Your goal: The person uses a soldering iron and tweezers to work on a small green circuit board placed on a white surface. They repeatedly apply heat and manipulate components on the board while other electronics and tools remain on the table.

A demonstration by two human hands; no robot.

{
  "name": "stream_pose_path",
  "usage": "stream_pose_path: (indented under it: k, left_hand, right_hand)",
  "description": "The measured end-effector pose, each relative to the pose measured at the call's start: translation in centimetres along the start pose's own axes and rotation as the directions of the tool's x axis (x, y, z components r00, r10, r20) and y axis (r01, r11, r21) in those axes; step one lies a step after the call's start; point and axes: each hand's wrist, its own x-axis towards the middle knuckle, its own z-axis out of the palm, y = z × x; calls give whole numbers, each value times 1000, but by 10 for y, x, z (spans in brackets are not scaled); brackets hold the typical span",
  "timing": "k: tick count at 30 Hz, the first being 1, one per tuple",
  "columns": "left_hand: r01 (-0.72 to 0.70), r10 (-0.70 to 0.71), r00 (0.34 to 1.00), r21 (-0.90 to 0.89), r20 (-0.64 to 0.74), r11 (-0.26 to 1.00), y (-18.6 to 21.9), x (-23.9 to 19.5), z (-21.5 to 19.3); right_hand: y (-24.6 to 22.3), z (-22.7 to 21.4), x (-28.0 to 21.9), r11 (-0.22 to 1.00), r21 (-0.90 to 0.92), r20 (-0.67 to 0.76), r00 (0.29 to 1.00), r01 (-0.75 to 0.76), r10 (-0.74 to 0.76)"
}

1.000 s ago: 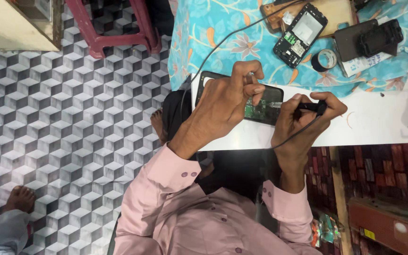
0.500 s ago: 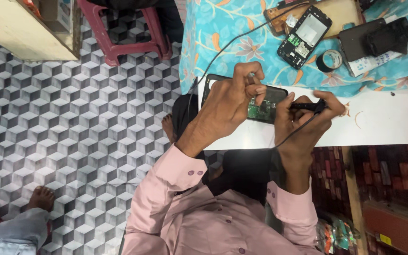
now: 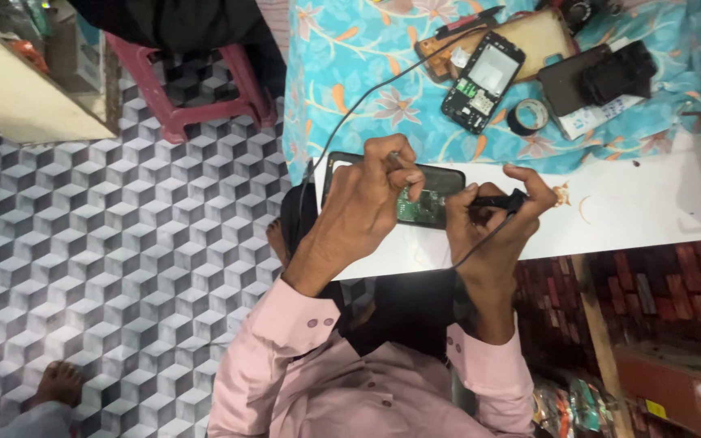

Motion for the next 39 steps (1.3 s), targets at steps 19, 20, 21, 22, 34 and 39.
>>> stream_pose_path:
  k: [19, 20, 21, 22, 34, 39]
  left_hand:
    - [-44, 44, 998, 21, -33, 999, -2, 1, 1]
    - [-38, 38, 999, 20, -30, 999, -1, 1, 1]
    - [-32, 32, 999, 19, -27, 999, -1, 1, 1]
    - [-33, 33, 999, 16, -26, 999, -1, 0, 1]
    - [1, -1, 1000, -66, 5, 998, -4, -2, 2]
    - [-19, 19, 1000, -48, 0, 999, -5, -2, 3]
  right_hand:
    - [13, -1, -9, 998, 67, -51, 999, 10, -6]
    - [13, -2, -8, 999, 40, -59, 998, 30, -28]
    - [13, -2, -7, 999, 13, -66, 997, 50, -49]
    - [12, -2, -8, 999, 33, -78, 997, 8, -5]
    - [-2, -7, -4, 966, 39, -113, 960, -255, 258]
    - [7, -9, -3, 962, 52, -135, 953, -268, 273]
